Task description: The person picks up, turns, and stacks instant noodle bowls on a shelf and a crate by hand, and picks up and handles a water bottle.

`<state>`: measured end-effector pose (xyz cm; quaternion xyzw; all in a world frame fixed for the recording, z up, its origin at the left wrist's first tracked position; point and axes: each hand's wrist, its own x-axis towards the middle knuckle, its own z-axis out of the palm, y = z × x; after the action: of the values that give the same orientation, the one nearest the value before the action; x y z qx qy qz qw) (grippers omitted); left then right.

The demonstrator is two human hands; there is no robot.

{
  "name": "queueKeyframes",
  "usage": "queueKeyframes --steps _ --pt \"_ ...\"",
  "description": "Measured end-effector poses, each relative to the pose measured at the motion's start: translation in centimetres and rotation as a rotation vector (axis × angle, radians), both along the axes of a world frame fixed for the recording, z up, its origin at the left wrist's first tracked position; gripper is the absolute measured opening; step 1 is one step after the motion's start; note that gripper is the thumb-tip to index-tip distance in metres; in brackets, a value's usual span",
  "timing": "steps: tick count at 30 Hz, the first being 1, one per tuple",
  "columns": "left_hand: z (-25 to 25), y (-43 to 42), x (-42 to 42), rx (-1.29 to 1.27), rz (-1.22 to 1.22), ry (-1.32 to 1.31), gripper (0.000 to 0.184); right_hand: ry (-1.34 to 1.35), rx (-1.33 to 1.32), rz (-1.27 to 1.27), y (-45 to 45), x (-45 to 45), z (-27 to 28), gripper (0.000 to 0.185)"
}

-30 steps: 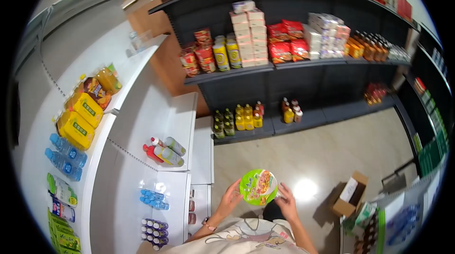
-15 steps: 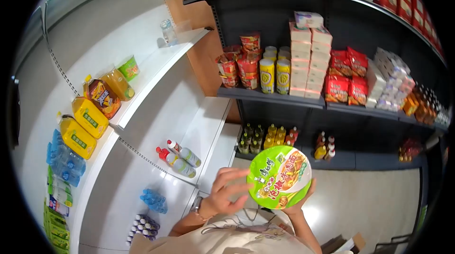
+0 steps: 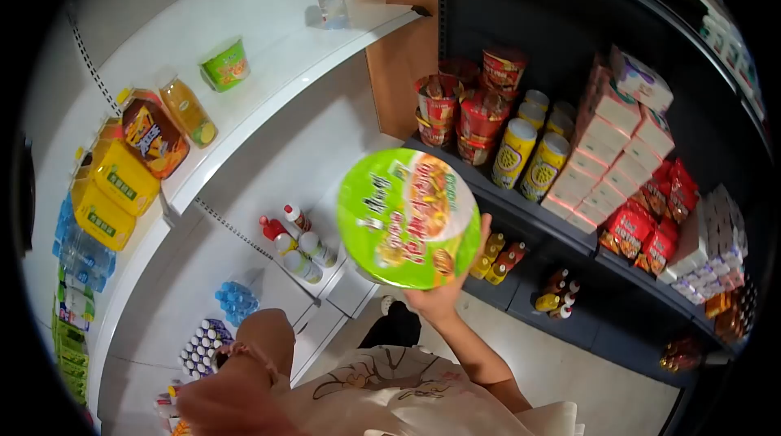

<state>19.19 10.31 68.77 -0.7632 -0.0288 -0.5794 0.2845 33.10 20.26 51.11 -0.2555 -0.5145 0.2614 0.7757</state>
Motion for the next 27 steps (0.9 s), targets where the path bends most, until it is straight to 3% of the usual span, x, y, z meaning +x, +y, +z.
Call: queueKeyframes --steps 3,6,7,8,9,11,14,17,20,27 --pt "-0.9 3.0 -2.6 -0.06 0.032 -0.04 0.012 -0.106 0.065 0.038 5.3 -2.0 2.4 0.117" --pt "-2.2 9.6 -3.6 -0.332 0.185 -0.178 0.01 -0.107 0.171 0.172 10.6 -4.9 6.5 0.118" --pt "-2.1 12.3 -4.0 -0.41 0.249 -0.233 0.011 -0.087 0.226 0.211 12.7 -6.2 7.9 0.118" --pt "-2.0 14.3 -4.3 -0.595 0.476 -0.245 0.009 -0.069 0.263 0.259 14.1 -7.6 8.7 0.119" --pt "-3.1 16.4 -5.2 -0.633 0.454 -0.316 0.029 0.041 0.214 0.363 15.8 -9.5 9.3 0.113" --pt "-4.1 20.2 -5.3 -0.756 0.338 -0.712 0.038 -0.073 0.248 0.347 20.0 -11.9 10.6 0.106" --pt "-5.1 25.3 -8.3 -0.675 0.608 -0.543 0.043 -0.054 0.128 0.459 24.3 -15.6 11.4 0.1" --pt "-5.5 29.2 -9.6 -0.765 0.722 -0.632 0.042 -0.372 0.082 0.3 28.0 -18.2 10.2 0.093" --pt "-5.9 31.1 -11.0 -0.781 0.821 -0.646 0.051 -0.706 0.199 0.17 30.0 -18.4 10.0 0.085" --pt "-5.3 33.5 -12.2 -0.908 0.846 -0.635 0.061 -0.704 0.285 0.309 33.9 -19.5 9.8 0.073"
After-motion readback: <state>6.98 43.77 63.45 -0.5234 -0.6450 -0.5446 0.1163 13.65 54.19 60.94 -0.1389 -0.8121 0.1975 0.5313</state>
